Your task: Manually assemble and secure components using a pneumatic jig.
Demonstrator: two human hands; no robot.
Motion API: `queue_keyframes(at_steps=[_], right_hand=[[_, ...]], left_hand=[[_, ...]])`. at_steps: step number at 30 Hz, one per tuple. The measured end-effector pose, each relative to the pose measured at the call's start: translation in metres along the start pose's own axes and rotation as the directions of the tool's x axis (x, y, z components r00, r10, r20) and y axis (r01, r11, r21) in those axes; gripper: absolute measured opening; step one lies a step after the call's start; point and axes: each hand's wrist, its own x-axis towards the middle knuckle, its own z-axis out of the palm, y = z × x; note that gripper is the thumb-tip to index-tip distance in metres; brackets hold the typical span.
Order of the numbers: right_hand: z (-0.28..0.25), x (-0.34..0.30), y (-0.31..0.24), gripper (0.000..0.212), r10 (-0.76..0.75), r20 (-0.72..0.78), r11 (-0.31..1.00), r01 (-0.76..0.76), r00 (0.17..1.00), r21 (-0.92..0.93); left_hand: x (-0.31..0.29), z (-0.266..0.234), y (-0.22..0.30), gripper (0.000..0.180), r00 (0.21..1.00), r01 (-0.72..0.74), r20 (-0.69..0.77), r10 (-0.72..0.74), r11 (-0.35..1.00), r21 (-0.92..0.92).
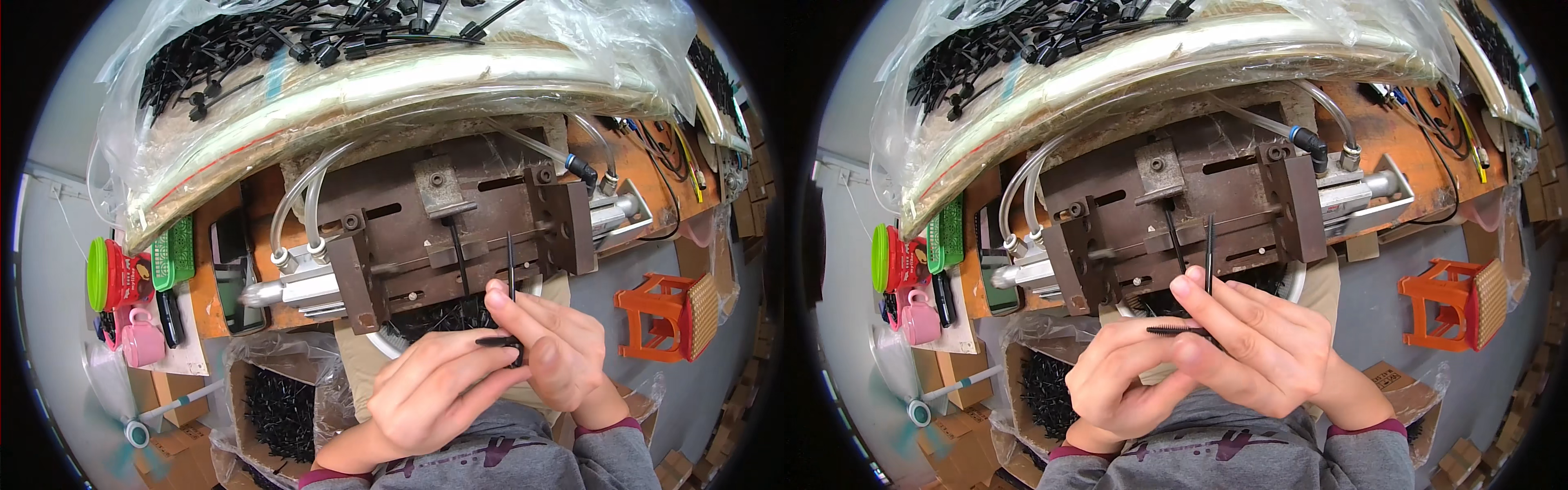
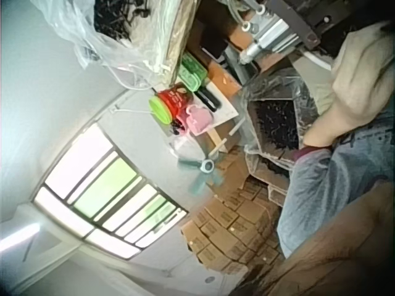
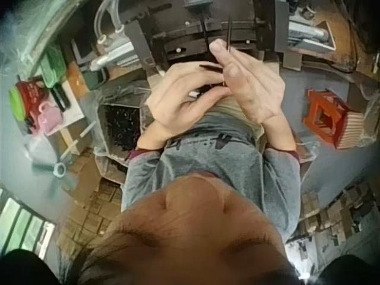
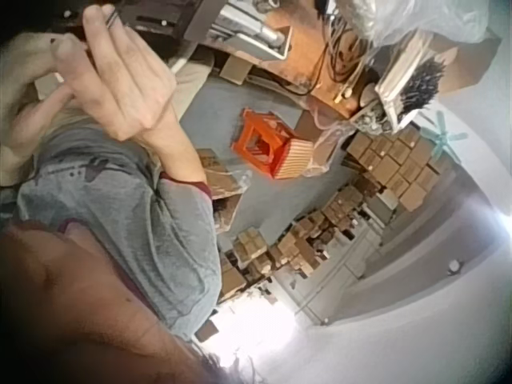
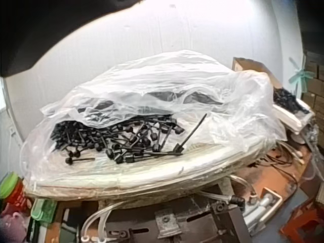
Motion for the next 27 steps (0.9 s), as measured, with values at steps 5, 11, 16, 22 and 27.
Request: queue_keyframes(at_steps=[5, 11, 16, 22, 27], right_hand=[[0.000, -0.005, 0.006, 0.042, 0.254, -0.018, 0.967, -0.253, 0.967, 0.038], [-0.012, 0.003, 0.003, 0.023, 0.536, 0.032, 0.786, -0.513, 0.843, 0.344], [-0.022, 0.004, -0.003, 0.032, 0.586, 0.132, 0.690, -0.578, 0.799, 0.435], [-0.024, 0.009, -0.010, 0.046, 0.681, 0.071, 0.582, -0.598, 0.729, 0.551], [-0.036, 0.010, -0.010, 0.037, 0.696, 0.191, 0.573, -0.696, 0.692, 0.433]], left_hand=[[-0.007, -0.004, -0.004, 0.040, 0.998, 0.061, 0.021, -0.065, 0.988, 0.141], [-0.014, 0.009, -0.026, 0.033, 0.991, -0.037, 0.133, -0.009, 0.938, 0.345], [-0.006, 0.009, -0.027, 0.026, 0.966, -0.206, 0.247, 0.072, 0.794, 0.573], [0.001, 0.006, -0.024, 0.026, 0.972, -0.153, 0.233, 0.020, 0.811, 0.565], [0.004, 0.002, -0.020, 0.030, 0.977, -0.109, 0.213, 0.001, 0.862, 0.494]])
